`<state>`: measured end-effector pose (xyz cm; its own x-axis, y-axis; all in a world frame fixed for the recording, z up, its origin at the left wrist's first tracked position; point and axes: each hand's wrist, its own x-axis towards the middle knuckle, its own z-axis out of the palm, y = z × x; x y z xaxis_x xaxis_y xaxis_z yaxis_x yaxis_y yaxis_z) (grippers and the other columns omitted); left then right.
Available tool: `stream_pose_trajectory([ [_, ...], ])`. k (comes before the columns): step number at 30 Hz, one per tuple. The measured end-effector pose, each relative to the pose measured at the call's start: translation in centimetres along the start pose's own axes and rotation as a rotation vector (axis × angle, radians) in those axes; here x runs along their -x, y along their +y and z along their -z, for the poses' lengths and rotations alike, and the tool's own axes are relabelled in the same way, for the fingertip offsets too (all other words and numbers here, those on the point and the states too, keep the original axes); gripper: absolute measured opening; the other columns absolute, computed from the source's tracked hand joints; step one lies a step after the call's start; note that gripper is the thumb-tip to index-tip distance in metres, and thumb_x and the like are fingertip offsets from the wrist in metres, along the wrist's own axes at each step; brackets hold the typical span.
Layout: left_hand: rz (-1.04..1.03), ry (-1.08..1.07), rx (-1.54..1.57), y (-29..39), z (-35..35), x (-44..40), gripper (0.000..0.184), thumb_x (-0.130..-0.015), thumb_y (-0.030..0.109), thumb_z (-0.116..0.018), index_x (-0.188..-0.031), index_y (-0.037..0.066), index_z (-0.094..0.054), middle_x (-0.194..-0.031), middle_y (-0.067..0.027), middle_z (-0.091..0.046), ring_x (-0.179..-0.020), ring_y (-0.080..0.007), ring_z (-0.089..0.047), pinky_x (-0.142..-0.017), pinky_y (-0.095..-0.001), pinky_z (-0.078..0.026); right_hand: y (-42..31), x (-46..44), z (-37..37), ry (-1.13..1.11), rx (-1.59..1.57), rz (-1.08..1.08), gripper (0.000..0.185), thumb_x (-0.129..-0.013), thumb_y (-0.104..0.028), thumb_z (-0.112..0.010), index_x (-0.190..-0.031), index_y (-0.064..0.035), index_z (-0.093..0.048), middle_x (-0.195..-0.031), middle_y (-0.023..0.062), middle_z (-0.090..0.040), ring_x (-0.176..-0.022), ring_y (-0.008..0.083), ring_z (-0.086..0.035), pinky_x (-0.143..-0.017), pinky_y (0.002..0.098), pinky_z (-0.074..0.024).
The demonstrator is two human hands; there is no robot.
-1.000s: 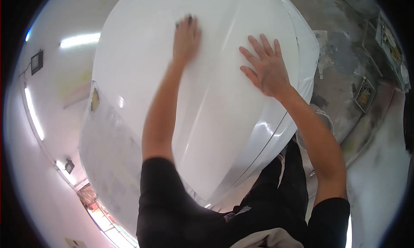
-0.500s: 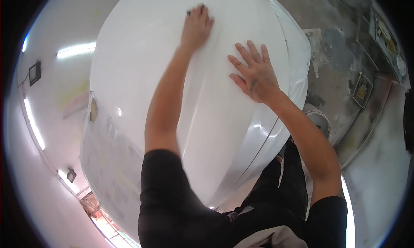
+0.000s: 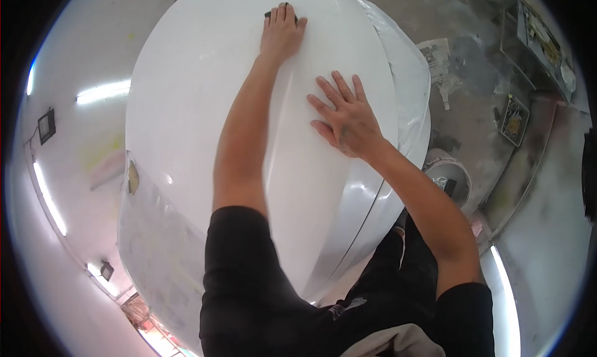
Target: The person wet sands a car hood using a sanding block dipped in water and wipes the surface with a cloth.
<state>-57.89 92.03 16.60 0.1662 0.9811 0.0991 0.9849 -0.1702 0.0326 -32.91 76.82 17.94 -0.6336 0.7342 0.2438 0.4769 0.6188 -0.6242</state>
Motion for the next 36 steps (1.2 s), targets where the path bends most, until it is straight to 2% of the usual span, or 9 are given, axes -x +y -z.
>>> stream_pose_trajectory([
  [6,-0.009,-0.216,0.069,3.2,9.1,24.9,0.067,-0.096,0.016,-0.055,-0.154,-0.010,-0.033,-0.162,-0.0283,-0.033,-0.152,-0.0429,-0.029,-0.126,-0.0541,-0.018,0.2,-0.6,0.5,0.000,-0.042,-0.060,0.048,-0.095,-0.035,-0.068,-0.138,-0.0133,-0.063,-0.157,0.0143,-0.045,-0.151,0.0391,-0.032,-0.124,0.0606,-0.0195],
  [11,0.064,-0.094,0.037,-1.7,2.5,7.4,0.058,-0.105,0.025,-0.048,-0.155,-0.003,-0.037,-0.162,-0.0239,-0.036,-0.152,-0.0420,-0.029,-0.125,-0.0538,-0.021,0.3,-0.4,0.3,-0.030,-0.016,-0.036,0.049,-0.097,-0.038,-0.066,-0.139,-0.0142,-0.063,-0.159,0.0139,-0.044,-0.153,0.0377,-0.029,-0.125,0.0600,-0.0159],
  [14,0.249,-0.015,-0.018,-2.5,-0.6,-2.1,0.053,-0.105,0.022,-0.047,-0.151,-0.004,-0.041,-0.160,-0.0245,-0.038,-0.149,-0.0426,-0.032,-0.124,-0.0518,-0.025,0.3,-0.3,-0.3,0.066,0.016,0.024,0.049,-0.093,-0.036,-0.070,-0.135,-0.0117,-0.064,-0.153,0.0148,-0.047,-0.147,0.0397,-0.035,-0.121,0.0617,-0.0247],
  [18,-0.047,-0.027,0.017,-0.8,3.9,11.3,0.054,-0.104,0.021,-0.048,-0.151,-0.004,-0.040,-0.160,-0.0248,-0.038,-0.148,-0.0431,-0.033,-0.124,-0.0531,-0.024,-0.4,-0.4,-0.2,0.064,-0.006,0.017,0.049,-0.093,-0.036,-0.070,-0.135,-0.0117,-0.064,-0.153,0.0147,-0.047,-0.147,0.0400,-0.035,-0.121,0.0619,-0.0245],
  [22,0.116,-0.259,0.068,3.2,10.0,27.2,0.057,-0.102,0.016,-0.048,-0.155,-0.003,-0.037,-0.164,-0.0229,-0.034,-0.152,-0.0433,-0.028,-0.126,-0.0546,-0.018,0.6,-0.5,0.3,0.061,-0.011,-0.019,0.050,-0.092,-0.035,-0.071,-0.135,-0.0109,-0.064,-0.152,0.0148,-0.048,-0.147,0.0404,-0.035,-0.120,0.0628,-0.0242],
  [26,-0.055,-0.031,0.018,-1.4,3.2,10.6,0.054,-0.107,0.025,-0.043,-0.154,-0.002,-0.040,-0.162,-0.0222,-0.036,-0.150,-0.0421,-0.032,-0.125,-0.0519,-0.021,0.3,-0.5,0.0,0.055,-0.046,-0.004,0.051,-0.091,-0.035,-0.071,-0.135,-0.0101,-0.064,-0.152,0.0154,-0.048,-0.147,0.0404,-0.035,-0.120,0.0636,-0.0235],
  [29,0.070,-0.010,-0.051,-0.6,-0.3,-1.3,0.051,-0.106,0.028,-0.046,-0.146,-0.004,-0.046,-0.158,-0.0229,-0.041,-0.144,-0.0421,-0.038,-0.121,-0.0488,-0.029,0.5,-0.3,-0.5,0.049,-0.015,0.008,0.051,-0.094,-0.036,-0.068,-0.137,-0.0109,-0.063,-0.154,0.0156,-0.047,-0.147,0.0404,-0.035,-0.121,0.0634,-0.0223],
  [33,-0.037,-0.035,0.021,0.0,2.7,6.1,0.055,-0.104,0.025,-0.052,-0.147,-0.007,-0.043,-0.157,-0.0246,-0.041,-0.144,-0.0430,-0.037,-0.122,-0.0504,-0.028,0.4,-0.4,-1.0,0.020,0.062,0.015,0.050,-0.099,-0.041,-0.059,-0.141,-0.0142,-0.061,-0.157,0.0137,-0.045,-0.151,0.0388,-0.029,-0.124,0.0618,-0.0167],
  [36,0.062,-0.137,-0.014,3.3,7.7,22.5,0.069,-0.098,0.019,-0.057,-0.156,-0.007,-0.031,-0.162,-0.0276,-0.032,-0.152,-0.0473,-0.025,-0.125,-0.0548,-0.021,0.2,-0.4,-0.7,0.008,0.045,0.006,0.050,-0.099,-0.041,-0.059,-0.142,-0.0151,-0.060,-0.158,0.0126,-0.044,-0.152,0.0366,-0.028,-0.125,0.0598,-0.0147],
])
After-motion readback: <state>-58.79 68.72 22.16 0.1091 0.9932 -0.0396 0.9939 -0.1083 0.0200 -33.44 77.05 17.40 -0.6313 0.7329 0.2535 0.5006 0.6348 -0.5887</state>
